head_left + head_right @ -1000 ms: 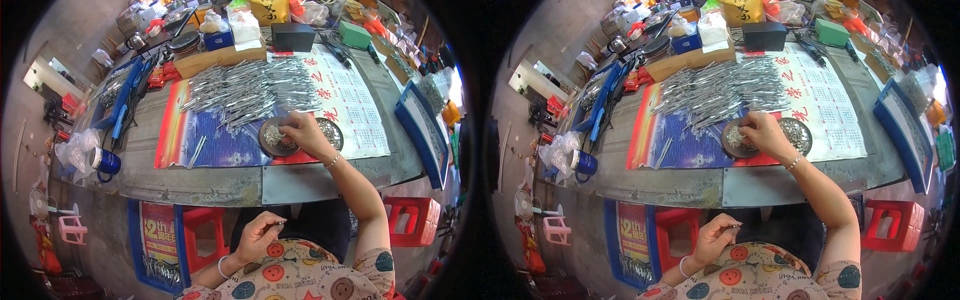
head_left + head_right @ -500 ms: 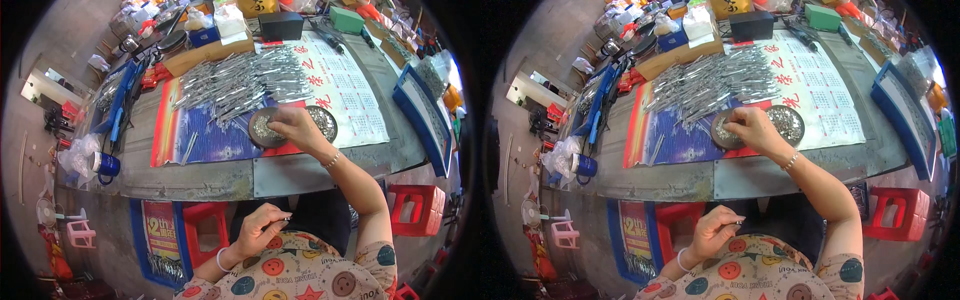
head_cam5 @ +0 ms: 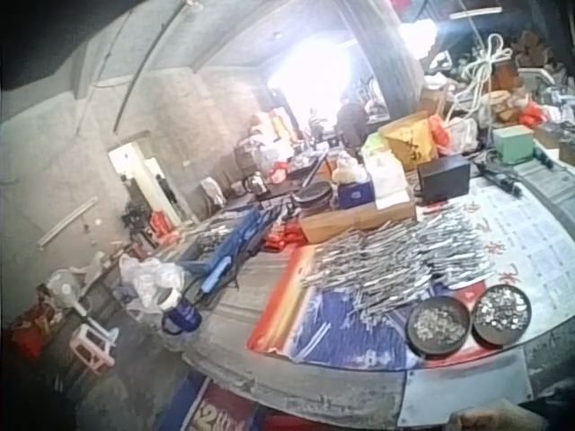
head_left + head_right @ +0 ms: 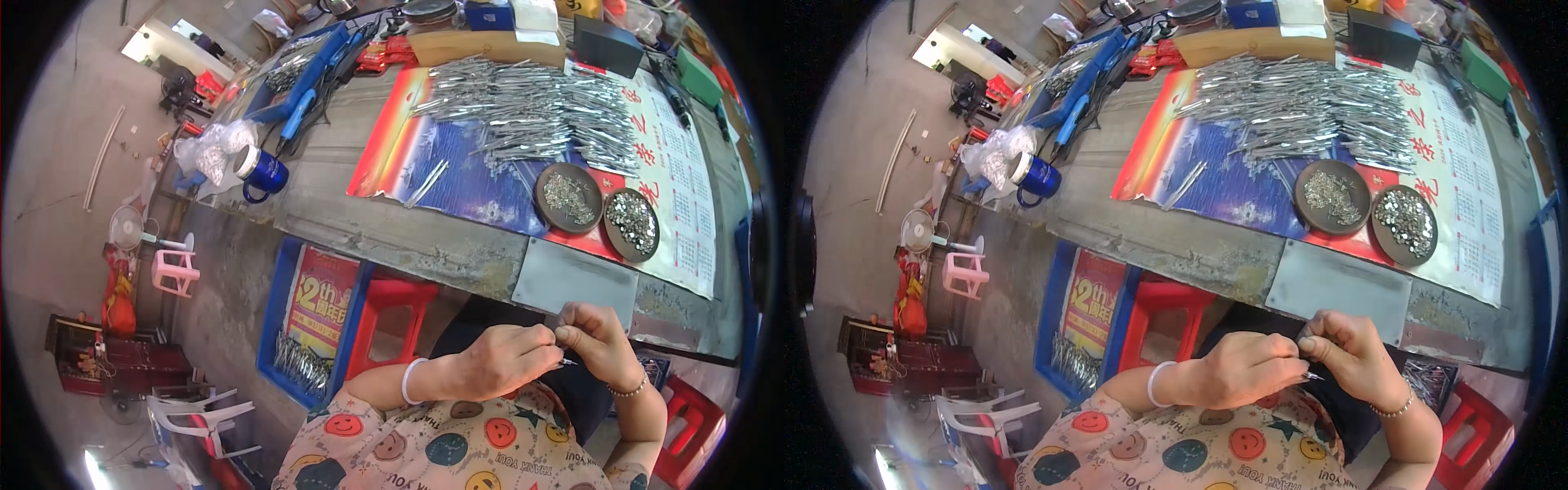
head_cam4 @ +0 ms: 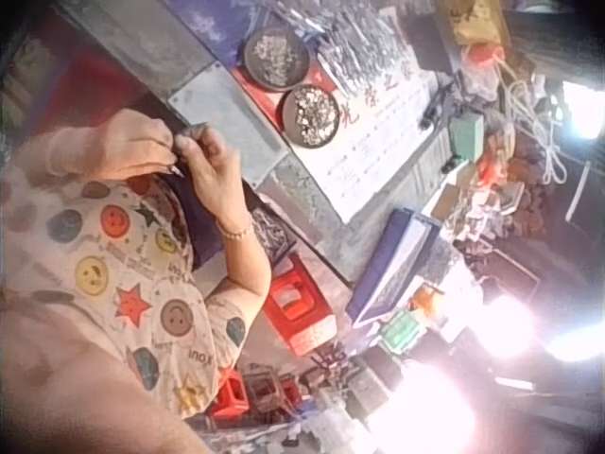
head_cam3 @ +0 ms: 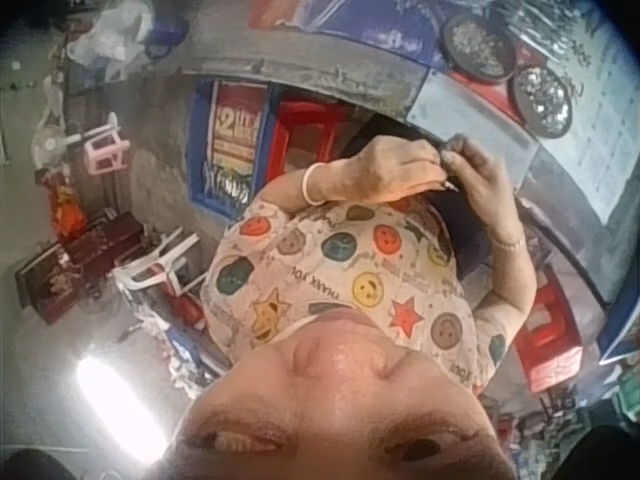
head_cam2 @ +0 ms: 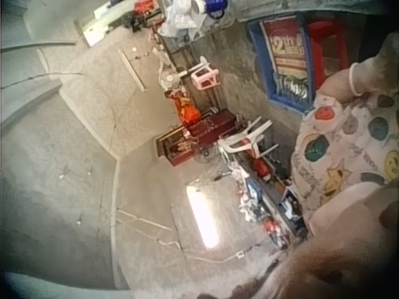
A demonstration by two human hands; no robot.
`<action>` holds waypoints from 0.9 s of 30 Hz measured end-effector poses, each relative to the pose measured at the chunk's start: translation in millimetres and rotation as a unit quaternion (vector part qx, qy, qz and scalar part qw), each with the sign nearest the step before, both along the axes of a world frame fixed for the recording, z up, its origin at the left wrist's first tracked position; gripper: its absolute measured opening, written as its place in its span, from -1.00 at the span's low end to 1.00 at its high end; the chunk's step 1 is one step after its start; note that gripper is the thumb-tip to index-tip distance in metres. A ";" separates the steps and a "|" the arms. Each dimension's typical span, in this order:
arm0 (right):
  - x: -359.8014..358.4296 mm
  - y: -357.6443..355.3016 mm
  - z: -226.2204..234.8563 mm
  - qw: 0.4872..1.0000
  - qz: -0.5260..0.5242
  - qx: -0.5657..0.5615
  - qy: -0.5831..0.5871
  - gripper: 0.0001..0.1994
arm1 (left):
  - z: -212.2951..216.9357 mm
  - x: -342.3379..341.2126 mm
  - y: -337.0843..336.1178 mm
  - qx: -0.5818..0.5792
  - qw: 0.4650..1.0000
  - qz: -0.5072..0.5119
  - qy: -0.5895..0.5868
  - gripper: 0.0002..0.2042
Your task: Manual assembly of small metal components at a workbench.
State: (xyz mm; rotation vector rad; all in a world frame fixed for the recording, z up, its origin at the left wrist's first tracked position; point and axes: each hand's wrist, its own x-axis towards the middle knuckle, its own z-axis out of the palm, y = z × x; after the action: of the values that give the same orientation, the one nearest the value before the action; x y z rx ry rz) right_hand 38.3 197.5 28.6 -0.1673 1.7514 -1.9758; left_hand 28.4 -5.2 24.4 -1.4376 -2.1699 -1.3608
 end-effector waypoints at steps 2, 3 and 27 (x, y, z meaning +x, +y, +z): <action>4.8 0.1 -2.6 1.000 -0.006 -0.004 -0.016 -0.83 | -1.1 -1.0 -2.2 0.000 1.000 0.000 0.010 -0.77; 3.9 -1.0 -3.1 0.999 -0.001 -0.022 -0.028 -0.84 | -1.6 -2.2 -3.4 0.001 1.000 -0.002 0.025 -0.79; 0.5 -4.5 -16.7 1.000 0.021 -0.010 -0.007 -0.77 | -7.2 -17.9 -13.4 -0.107 0.984 -0.019 0.143 -0.75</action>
State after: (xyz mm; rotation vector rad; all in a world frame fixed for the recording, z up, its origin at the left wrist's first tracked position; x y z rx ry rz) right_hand 38.8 193.0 11.9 -0.1938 1.7065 -1.9611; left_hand 10.5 -18.6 17.2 -1.6419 -2.1566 -0.8850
